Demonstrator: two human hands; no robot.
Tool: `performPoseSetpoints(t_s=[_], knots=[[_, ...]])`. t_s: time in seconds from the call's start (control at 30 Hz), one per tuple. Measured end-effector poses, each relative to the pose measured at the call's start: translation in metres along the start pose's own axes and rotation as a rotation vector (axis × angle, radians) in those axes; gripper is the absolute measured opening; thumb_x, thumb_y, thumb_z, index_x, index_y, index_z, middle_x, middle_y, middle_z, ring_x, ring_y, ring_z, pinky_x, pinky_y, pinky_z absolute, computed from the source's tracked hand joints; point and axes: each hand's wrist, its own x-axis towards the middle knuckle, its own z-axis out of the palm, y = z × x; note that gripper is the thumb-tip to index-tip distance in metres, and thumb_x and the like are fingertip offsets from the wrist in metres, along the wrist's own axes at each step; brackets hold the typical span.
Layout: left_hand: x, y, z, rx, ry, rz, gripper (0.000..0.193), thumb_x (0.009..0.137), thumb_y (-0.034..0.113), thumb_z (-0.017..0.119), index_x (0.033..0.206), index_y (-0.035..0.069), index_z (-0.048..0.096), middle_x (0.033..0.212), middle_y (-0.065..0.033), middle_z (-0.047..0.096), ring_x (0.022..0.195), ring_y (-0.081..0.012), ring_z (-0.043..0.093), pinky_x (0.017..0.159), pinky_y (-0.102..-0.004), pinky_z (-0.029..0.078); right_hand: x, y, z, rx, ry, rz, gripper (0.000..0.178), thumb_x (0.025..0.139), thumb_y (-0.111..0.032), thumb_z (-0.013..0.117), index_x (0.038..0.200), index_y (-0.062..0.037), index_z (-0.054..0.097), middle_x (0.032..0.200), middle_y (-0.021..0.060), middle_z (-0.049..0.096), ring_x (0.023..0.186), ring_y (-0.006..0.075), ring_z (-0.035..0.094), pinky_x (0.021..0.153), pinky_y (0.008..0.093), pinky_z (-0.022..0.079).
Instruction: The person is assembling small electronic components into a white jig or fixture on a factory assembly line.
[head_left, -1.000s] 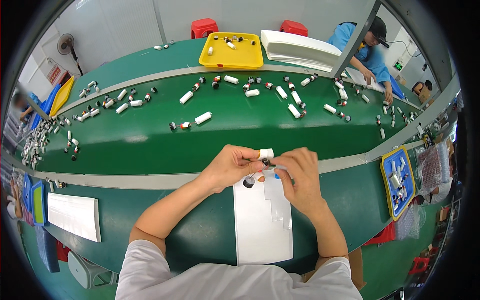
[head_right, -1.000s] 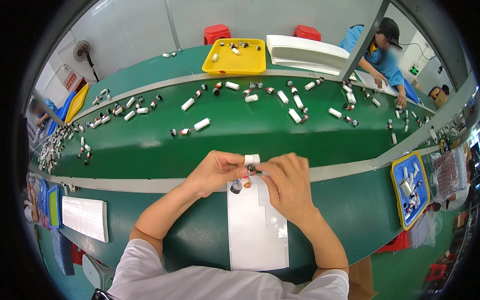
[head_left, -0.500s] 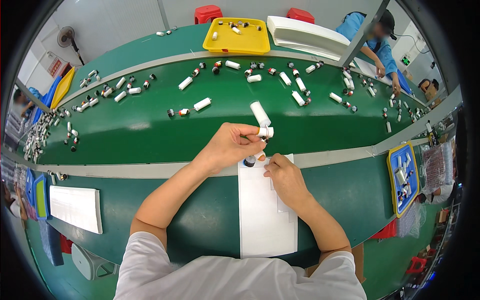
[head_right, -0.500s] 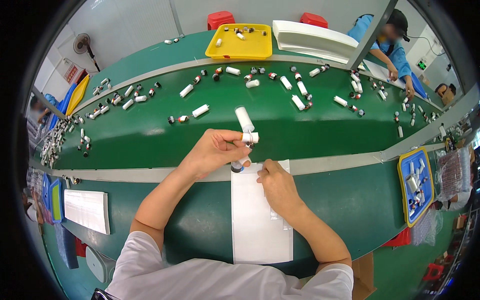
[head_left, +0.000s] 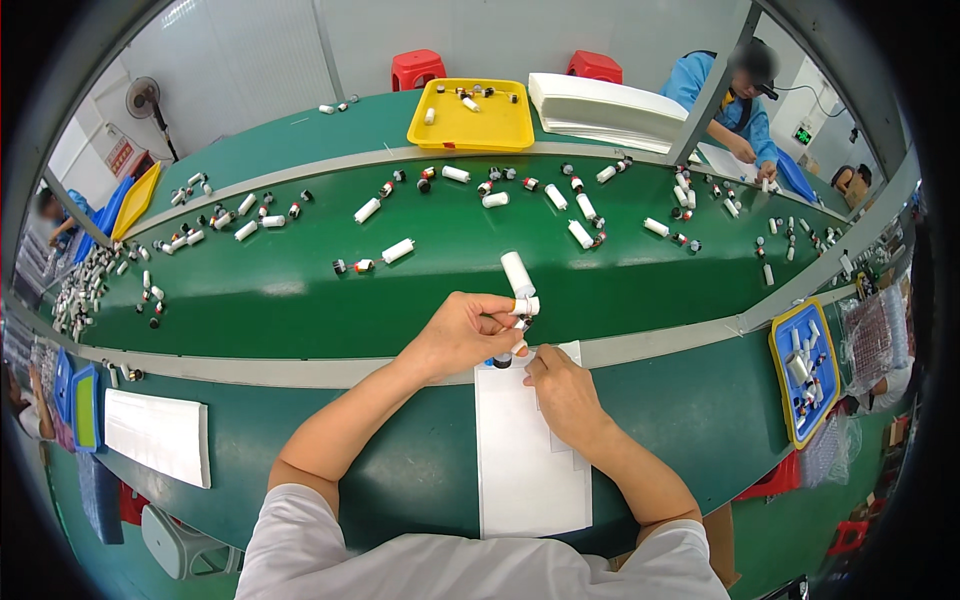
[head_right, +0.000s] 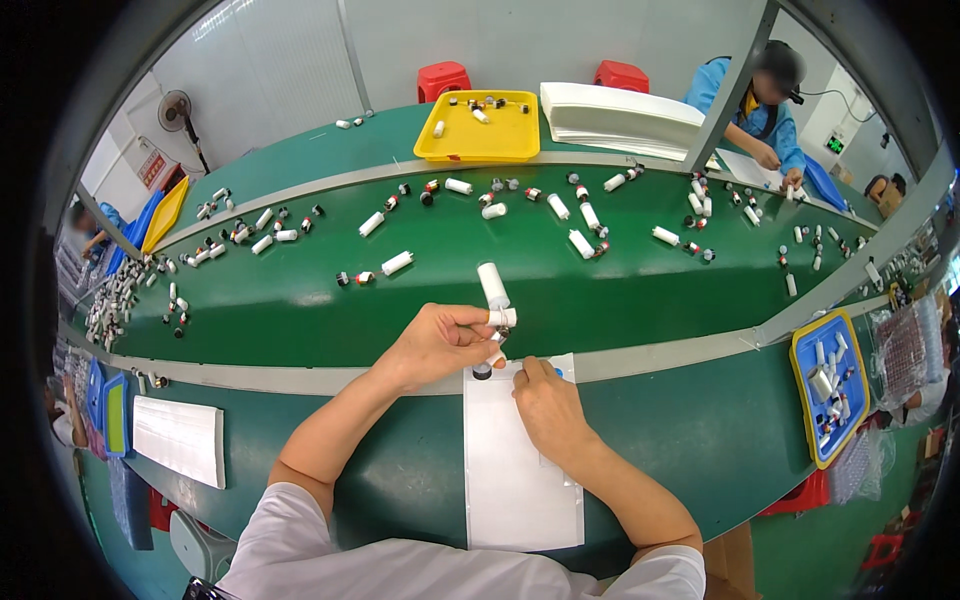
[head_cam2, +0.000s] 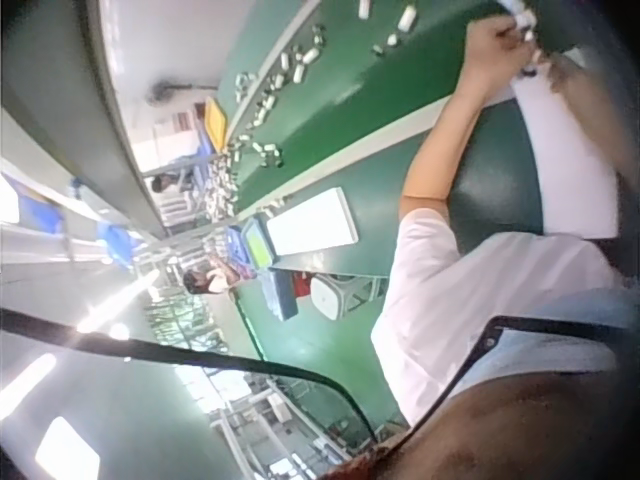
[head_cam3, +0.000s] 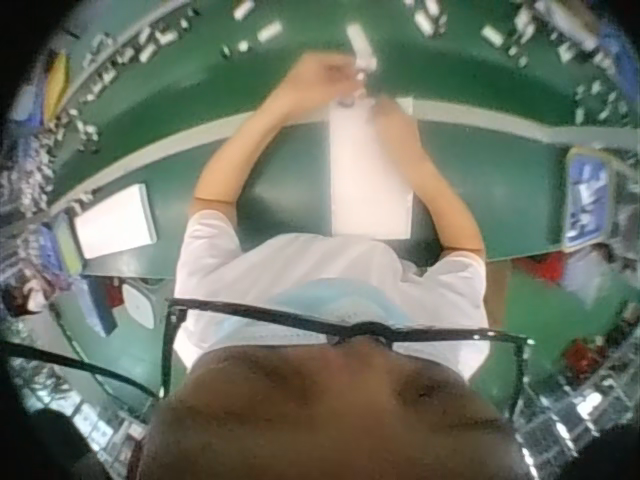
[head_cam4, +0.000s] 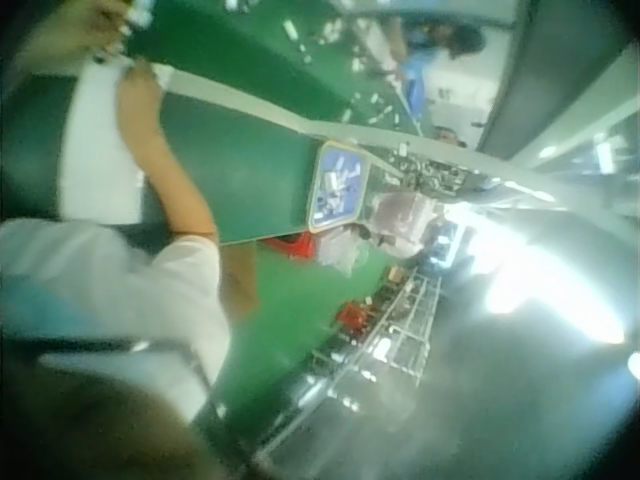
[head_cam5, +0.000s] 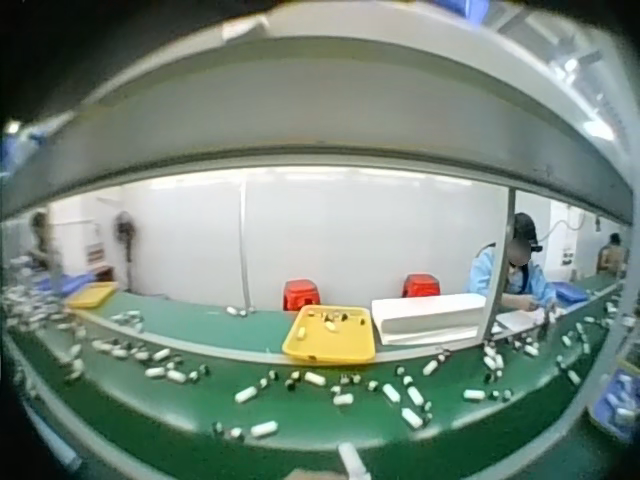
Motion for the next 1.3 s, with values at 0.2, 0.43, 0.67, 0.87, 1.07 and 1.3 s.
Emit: performPoseSetpoints(t_s=[0.2,0.43,0.67,0.87,1.07,1.3], knots=[[0.006,0.006,0.009,0.028,0.050,0.006,0.033,0.090,-0.004,0.064,0.122,-0.006,0.061,0.102,-0.0081,0.069,0.087,-0.0143,0.071,0.077,-0.0252,0.055,0.004,0.010,-0.060,0.405,-0.386,0.081,0.010,0.082,-0.002,0.071,0.086,0.0008,0.063,0.092,0.0091,0.058,0.087,0.0214,0.063,0.067,0.0340,0.052],[0.003,0.021,0.037,-0.116,0.033,0.053,0.033,0.091,-0.007,0.062,0.123,-0.007,0.059,0.102,-0.0080,0.068,0.088,-0.0137,0.070,0.076,-0.0241,0.054,0.006,0.020,-0.060,1.697,0.225,0.391,0.013,0.091,-0.014,0.071,0.095,-0.0069,0.061,0.098,-0.0008,0.058,0.097,0.0083,0.052,0.086,0.0288,0.041],[0.000,0.018,0.051,-0.121,0.003,0.211,0.031,0.090,-0.009,0.062,0.121,-0.007,0.059,0.105,-0.0080,0.063,0.095,-0.0122,0.065,0.077,-0.0238,0.051,0.005,0.018,-0.044,1.784,0.228,0.423,0.012,0.093,-0.015,0.069,0.092,-0.0048,0.063,0.095,0.0014,0.060,0.086,0.0123,0.058,0.085,0.0299,0.044],[0.005,0.030,0.065,0.346,0.066,0.360,0.016,0.089,-0.008,0.063,0.105,-0.005,0.063,0.114,-0.0106,0.060,0.100,-0.0133,0.063,0.079,-0.0257,0.052,0.004,0.035,-0.049,1.629,0.337,0.330,0.008,0.089,-0.006,0.071,0.089,-0.0042,0.063,0.090,0.0022,0.057,0.085,0.0130,0.059,0.078,0.0267,0.048],[0.024,0.028,0.055,0.003,-0.060,0.234,0.008,0.088,-0.003,0.067,0.095,-0.003,0.063,0.090,-0.0089,0.070,0.083,-0.0112,0.068,0.068,-0.0266,0.052,0.040,0.089,-0.063,1.267,-0.228,0.369,0.019,0.080,0.001,0.074,0.095,-0.0024,0.064,0.098,0.0026,0.063,0.088,0.0149,0.063,0.074,0.0308,0.052],[0.044,0.027,-0.001,1.115,0.645,0.162,0.056,0.075,0.003,0.078,0.123,0.004,0.049,0.096,-0.0176,0.069,0.088,-0.0387,0.065,0.080,-0.0433,0.051,0.120,0.172,-0.009,-0.115,0.433,0.182,0.047,0.082,-0.006,0.072,0.124,0.0009,0.052,0.126,0.0192,0.053,0.108,0.0375,0.058,0.084,0.0453,0.053]])
